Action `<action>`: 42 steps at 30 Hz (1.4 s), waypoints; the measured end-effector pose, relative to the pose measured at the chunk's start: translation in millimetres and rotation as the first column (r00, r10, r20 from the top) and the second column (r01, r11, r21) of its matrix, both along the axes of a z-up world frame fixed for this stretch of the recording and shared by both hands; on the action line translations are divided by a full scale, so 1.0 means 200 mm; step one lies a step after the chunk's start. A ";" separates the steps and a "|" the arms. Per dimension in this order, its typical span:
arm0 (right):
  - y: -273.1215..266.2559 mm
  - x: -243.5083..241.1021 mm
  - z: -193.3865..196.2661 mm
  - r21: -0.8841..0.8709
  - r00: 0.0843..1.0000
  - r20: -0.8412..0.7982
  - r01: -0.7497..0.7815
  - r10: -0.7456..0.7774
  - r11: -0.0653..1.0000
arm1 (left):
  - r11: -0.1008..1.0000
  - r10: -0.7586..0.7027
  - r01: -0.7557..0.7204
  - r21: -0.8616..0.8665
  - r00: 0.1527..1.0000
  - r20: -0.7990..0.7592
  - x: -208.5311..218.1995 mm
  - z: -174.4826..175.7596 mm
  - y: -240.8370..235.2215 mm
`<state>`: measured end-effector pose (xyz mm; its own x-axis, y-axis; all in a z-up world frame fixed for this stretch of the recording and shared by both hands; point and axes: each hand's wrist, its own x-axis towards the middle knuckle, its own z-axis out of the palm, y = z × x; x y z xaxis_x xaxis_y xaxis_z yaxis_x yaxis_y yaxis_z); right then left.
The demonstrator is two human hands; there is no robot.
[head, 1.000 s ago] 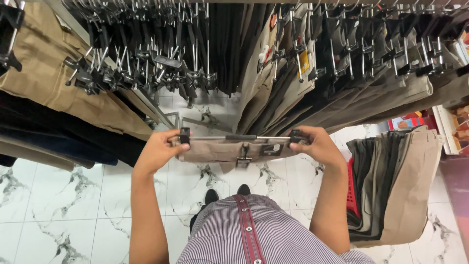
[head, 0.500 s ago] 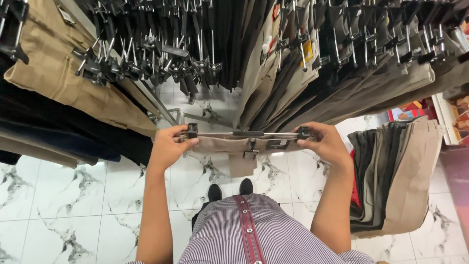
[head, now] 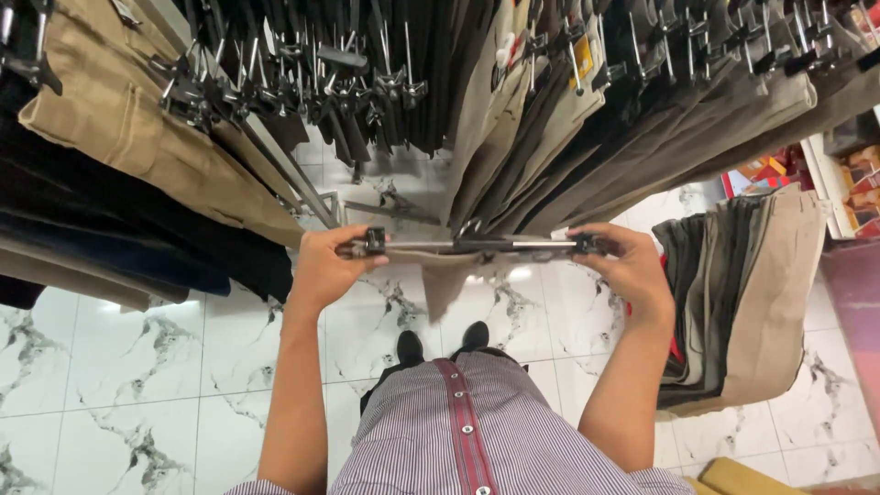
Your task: The person is organizing pants by picking them up from a basket, unfolding them, and hanging them on a clothing rack.
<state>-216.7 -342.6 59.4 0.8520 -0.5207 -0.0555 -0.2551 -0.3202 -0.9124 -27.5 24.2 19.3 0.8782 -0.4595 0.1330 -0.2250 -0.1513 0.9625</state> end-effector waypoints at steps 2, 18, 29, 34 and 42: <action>0.05 0.00 0.10 0.000 0.996 -0.084 -0.015 0.015 1.000 | 1.000 0.009 -0.010 0.021 1.000 0.018 -0.01 -0.01 -0.01; -0.29 -0.28 0.10 -0.231 0.990 -0.103 -0.119 0.098 0.966 | 0.964 0.261 -0.204 -0.172 0.853 0.451 -0.55 0.03 -0.50; -0.17 -0.28 0.04 -0.131 0.887 -0.405 -0.298 0.224 0.945 | 0.988 0.140 -0.153 -0.013 0.861 0.489 -1.00 -0.07 -0.94; -0.24 -0.35 -0.05 0.136 0.997 -0.069 -0.035 0.045 0.990 | 0.987 0.143 -0.163 0.006 0.883 0.447 -1.02 -0.08 -0.93; -0.34 -0.44 -0.11 -0.104 0.898 0.319 -0.286 0.304 0.953 | 0.990 0.113 -0.137 0.038 0.920 0.374 -0.77 -0.37 -0.80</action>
